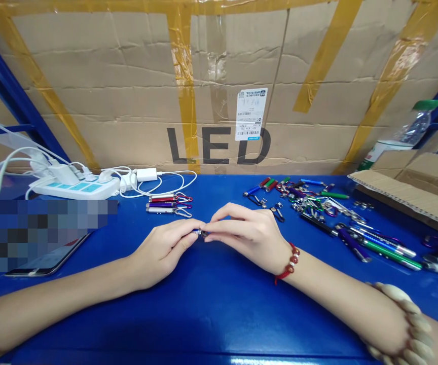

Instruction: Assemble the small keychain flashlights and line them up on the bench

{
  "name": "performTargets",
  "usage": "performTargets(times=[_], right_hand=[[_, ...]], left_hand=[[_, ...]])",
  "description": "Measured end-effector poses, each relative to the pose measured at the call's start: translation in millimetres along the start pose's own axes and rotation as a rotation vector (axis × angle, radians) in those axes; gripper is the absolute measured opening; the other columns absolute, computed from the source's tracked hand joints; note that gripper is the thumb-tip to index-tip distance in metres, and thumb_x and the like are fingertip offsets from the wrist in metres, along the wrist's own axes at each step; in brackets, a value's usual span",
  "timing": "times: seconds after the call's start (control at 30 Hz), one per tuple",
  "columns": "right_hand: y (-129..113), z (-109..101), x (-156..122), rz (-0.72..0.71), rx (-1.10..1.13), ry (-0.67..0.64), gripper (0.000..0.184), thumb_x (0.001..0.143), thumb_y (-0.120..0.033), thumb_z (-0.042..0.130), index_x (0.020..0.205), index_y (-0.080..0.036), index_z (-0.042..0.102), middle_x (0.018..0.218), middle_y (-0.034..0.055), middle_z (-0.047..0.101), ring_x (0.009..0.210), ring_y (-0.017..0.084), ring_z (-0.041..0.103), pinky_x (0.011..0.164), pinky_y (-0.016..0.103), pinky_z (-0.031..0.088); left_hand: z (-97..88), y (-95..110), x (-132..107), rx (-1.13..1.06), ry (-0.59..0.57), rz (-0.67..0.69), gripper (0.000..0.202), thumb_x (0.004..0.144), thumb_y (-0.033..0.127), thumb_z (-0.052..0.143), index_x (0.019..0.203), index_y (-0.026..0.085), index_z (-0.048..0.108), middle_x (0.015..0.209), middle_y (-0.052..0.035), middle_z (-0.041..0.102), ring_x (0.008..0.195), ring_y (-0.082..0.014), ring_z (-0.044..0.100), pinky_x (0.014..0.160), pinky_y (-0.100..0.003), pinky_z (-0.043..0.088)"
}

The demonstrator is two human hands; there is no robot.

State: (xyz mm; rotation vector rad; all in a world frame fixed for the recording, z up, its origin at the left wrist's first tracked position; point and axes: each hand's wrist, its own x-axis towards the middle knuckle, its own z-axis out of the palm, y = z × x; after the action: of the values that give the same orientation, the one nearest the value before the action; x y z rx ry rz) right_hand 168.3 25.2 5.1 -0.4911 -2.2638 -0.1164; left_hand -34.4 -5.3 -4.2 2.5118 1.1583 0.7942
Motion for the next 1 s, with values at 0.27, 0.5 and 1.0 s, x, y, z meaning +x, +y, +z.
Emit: performTargets(times=[0.27,0.5,1.0], right_hand=[[-0.6,-2.2,0.7,0.013,0.084,-0.044,0.024,0.087,-0.022,0.051,0.074,-0.023,0.071,0.100,0.0046,0.060,0.058,0.006,0.051,0.053,0.021,0.045],[-3.5,1.5,-1.4,0.046,0.200,-0.021,0.023,0.087,-0.024,0.052,0.072,-0.023,0.070,0.096,0.0035,0.060,0.055,0.005,0.052,0.050,0.020,0.045],[-5.8,10.7,3.3,0.355,0.380,0.020,0.027,0.074,-0.041,0.065,0.060,-0.020,0.072,0.066,-0.0005,0.037,0.060,0.009,0.042,0.048,0.022,0.039]], left_hand=[[-2.6,3.2,0.8,-0.138,-0.068,-0.009,0.024,0.093,0.023,0.032,0.104,0.022,0.053,0.102,-0.0035,0.063,0.097,-0.0182,0.057,0.086,-0.032,0.044],[-4.4,6.3,-1.7,-0.136,-0.085,-0.024,0.011,0.092,0.021,0.035,0.095,0.021,0.047,0.094,-0.0034,0.062,0.082,-0.0168,0.060,0.072,-0.027,0.046],[1.1,-1.2,-1.9,-0.006,0.030,0.101,0.014,0.091,0.018,0.037,0.092,0.019,0.051,0.091,-0.0054,0.063,0.083,-0.0180,0.059,0.074,-0.028,0.046]])
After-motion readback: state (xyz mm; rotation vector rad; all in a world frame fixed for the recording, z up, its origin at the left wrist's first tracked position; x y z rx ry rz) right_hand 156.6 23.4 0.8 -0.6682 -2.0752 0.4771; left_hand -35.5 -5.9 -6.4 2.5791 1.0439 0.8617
